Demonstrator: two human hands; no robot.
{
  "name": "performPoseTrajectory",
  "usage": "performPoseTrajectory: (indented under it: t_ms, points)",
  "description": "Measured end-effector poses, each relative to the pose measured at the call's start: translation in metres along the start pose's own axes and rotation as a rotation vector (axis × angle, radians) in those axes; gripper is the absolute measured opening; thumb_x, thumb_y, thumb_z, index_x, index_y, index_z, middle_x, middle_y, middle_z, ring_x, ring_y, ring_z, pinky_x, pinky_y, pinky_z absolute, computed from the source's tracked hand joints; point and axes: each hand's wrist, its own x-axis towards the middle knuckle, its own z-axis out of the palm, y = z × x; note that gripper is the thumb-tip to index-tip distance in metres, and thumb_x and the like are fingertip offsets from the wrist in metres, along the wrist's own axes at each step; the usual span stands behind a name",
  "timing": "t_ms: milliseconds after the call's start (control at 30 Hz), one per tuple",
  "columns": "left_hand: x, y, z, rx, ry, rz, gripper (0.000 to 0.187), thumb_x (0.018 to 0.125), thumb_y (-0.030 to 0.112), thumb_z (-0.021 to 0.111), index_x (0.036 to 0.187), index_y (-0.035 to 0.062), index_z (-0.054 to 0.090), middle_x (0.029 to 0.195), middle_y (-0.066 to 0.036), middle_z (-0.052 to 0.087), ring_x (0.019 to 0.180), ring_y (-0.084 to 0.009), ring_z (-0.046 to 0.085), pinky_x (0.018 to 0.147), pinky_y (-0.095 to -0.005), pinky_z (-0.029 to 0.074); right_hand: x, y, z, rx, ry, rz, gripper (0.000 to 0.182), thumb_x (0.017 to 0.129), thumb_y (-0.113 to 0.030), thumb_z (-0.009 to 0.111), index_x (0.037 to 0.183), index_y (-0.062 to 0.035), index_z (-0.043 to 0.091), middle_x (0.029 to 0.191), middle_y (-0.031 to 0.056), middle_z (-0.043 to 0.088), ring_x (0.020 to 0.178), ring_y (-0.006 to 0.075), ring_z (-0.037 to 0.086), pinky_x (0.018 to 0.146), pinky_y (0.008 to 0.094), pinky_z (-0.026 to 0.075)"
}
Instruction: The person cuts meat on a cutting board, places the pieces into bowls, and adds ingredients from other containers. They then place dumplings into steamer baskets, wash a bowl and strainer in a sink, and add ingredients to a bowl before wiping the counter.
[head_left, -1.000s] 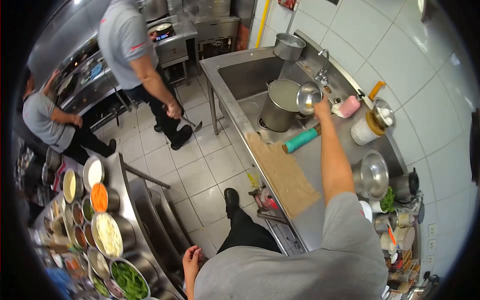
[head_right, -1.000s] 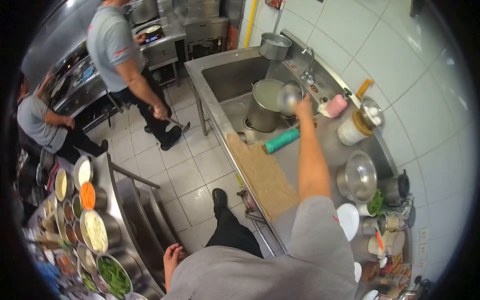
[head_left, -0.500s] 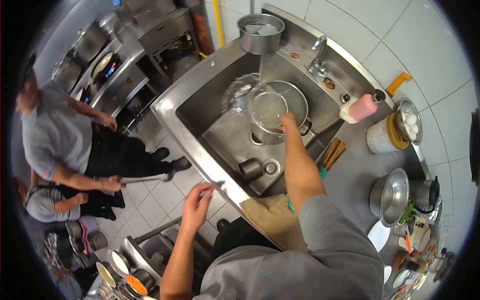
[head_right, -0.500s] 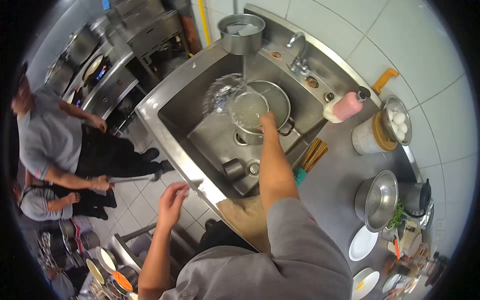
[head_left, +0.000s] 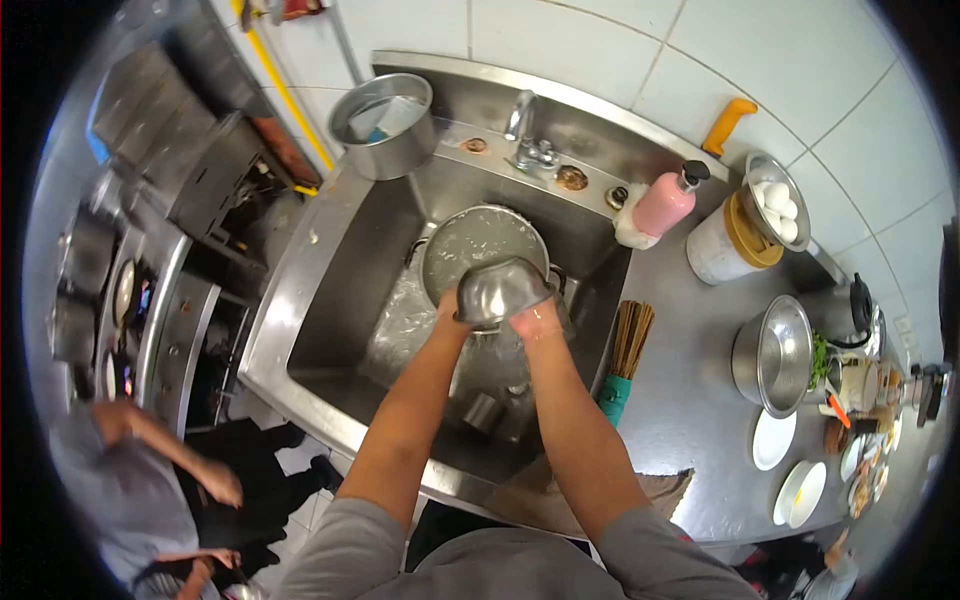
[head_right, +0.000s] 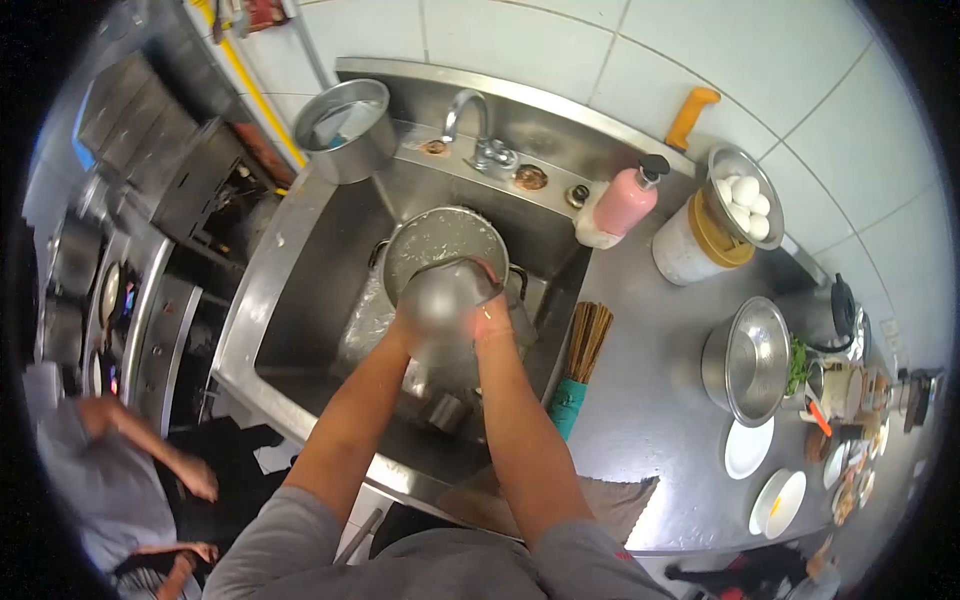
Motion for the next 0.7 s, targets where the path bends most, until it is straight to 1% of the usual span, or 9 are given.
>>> performPoseTrajectory:
  t_ms: [67,133,233,267,300,400,500,567,700]
  points:
    - [0.048,-0.087,0.046,-0.210,-0.091,-0.118,0.037,0.088,0.038,0.058,0.113,0.0121,0.070,0.119,-0.015,0.067,0.111,-0.0317,0.064,0.089,-0.0399,0.052,-0.006,0.000,0.002,-0.020,-0.081,-0.074,0.029,0.095,-0.007,0.053,0.123,-0.0093,0.058,0.112,0.0048,0.065,0.103,0.0223,0.062,0.087,0.0339,0.052]
    - [0.091,-0.129,0.072,-0.418,-0.207,-0.242,0.041,0.090,0.039,0.056,0.119,0.0130,0.069,0.124,-0.012,0.066,0.113,-0.0299,0.064,0.088,-0.0380,0.052,-0.027,0.004,-0.012,-0.888,-0.176,-0.601,0.025,0.096,-0.007,0.050,0.119,-0.0078,0.059,0.112,0.0049,0.065,0.104,0.0204,0.062,0.088,0.0343,0.052]
    - [0.137,-0.142,0.074,-0.288,-0.346,-0.207,0.041,0.090,0.039,0.056,0.118,0.0127,0.069,0.124,-0.012,0.066,0.112,-0.0301,0.064,0.088,-0.0381,0.052,-0.100,-0.010,0.008,-0.322,0.088,-0.289,0.024,0.094,-0.005,0.054,0.117,-0.0047,0.060,0.108,0.0073,0.065,0.100,0.0196,0.063,0.087,0.0334,0.053]
    - [0.134,-0.153,0.078,-0.246,-0.393,-0.188,0.041,0.090,0.039,0.056,0.118,0.0126,0.069,0.124,-0.012,0.066,0.112,-0.0301,0.064,0.088,-0.0381,0.052,-0.115,-0.010,-0.007,-0.626,0.083,-0.371,0.024,0.093,-0.007,0.057,0.116,-0.0048,0.060,0.105,0.0087,0.065,0.097,0.0202,0.064,0.084,0.0343,0.054]
    - [0.124,-0.170,0.083,-0.204,-0.433,-0.166,0.041,0.090,0.039,0.056,0.118,0.0125,0.069,0.124,-0.012,0.066,0.112,-0.0301,0.064,0.088,-0.0381,0.052,-0.127,-0.004,-0.016,-0.305,0.090,-0.350,0.022,0.093,-0.009,0.060,0.114,-0.0041,0.061,0.103,0.0097,0.066,0.095,0.0218,0.065,0.082,0.0356,0.055]
    - [0.112,-0.173,0.107,-0.071,-0.525,-0.115,0.041,0.090,0.039,0.055,0.118,0.0123,0.069,0.123,-0.012,0.067,0.112,-0.0302,0.064,0.088,-0.0382,0.052,-0.154,-0.004,-0.033,-0.258,0.154,-0.411,0.026,0.093,-0.011,0.062,0.118,-0.0039,0.060,0.105,0.0110,0.067,0.097,0.0234,0.066,0.081,0.0370,0.055]
    - [0.158,-0.161,0.129,0.101,-0.565,-0.077,0.041,0.090,0.039,0.055,0.117,0.0120,0.069,0.123,-0.013,0.067,0.112,-0.0303,0.064,0.089,-0.0383,0.052,-0.152,0.002,-0.040,-0.001,0.026,-0.375,0.029,0.095,-0.015,0.061,0.121,-0.0041,0.059,0.109,0.0103,0.067,0.099,0.0234,0.066,0.083,0.0365,0.055]
    - [0.159,-0.157,0.141,0.213,-0.555,-0.034,0.041,0.091,0.039,0.054,0.117,0.0118,0.070,0.123,-0.013,0.067,0.111,-0.0304,0.065,0.089,-0.0384,0.052,-0.146,0.004,-0.020,-0.161,0.324,-0.481,0.030,0.096,-0.017,0.060,0.124,-0.0055,0.058,0.111,0.0078,0.067,0.102,0.0211,0.065,0.085,0.0347,0.053]
    - [0.151,-0.174,0.142,0.412,-0.485,-0.005,0.041,0.091,0.039,0.054,0.117,0.0114,0.070,0.122,-0.013,0.067,0.111,-0.0306,0.065,0.089,-0.0385,0.052,-0.141,0.012,-0.029,-0.074,0.400,-0.316,0.033,0.097,-0.021,0.061,0.127,-0.0071,0.058,0.119,0.0076,0.065,0.109,0.0184,0.062,0.091,0.0332,0.050]
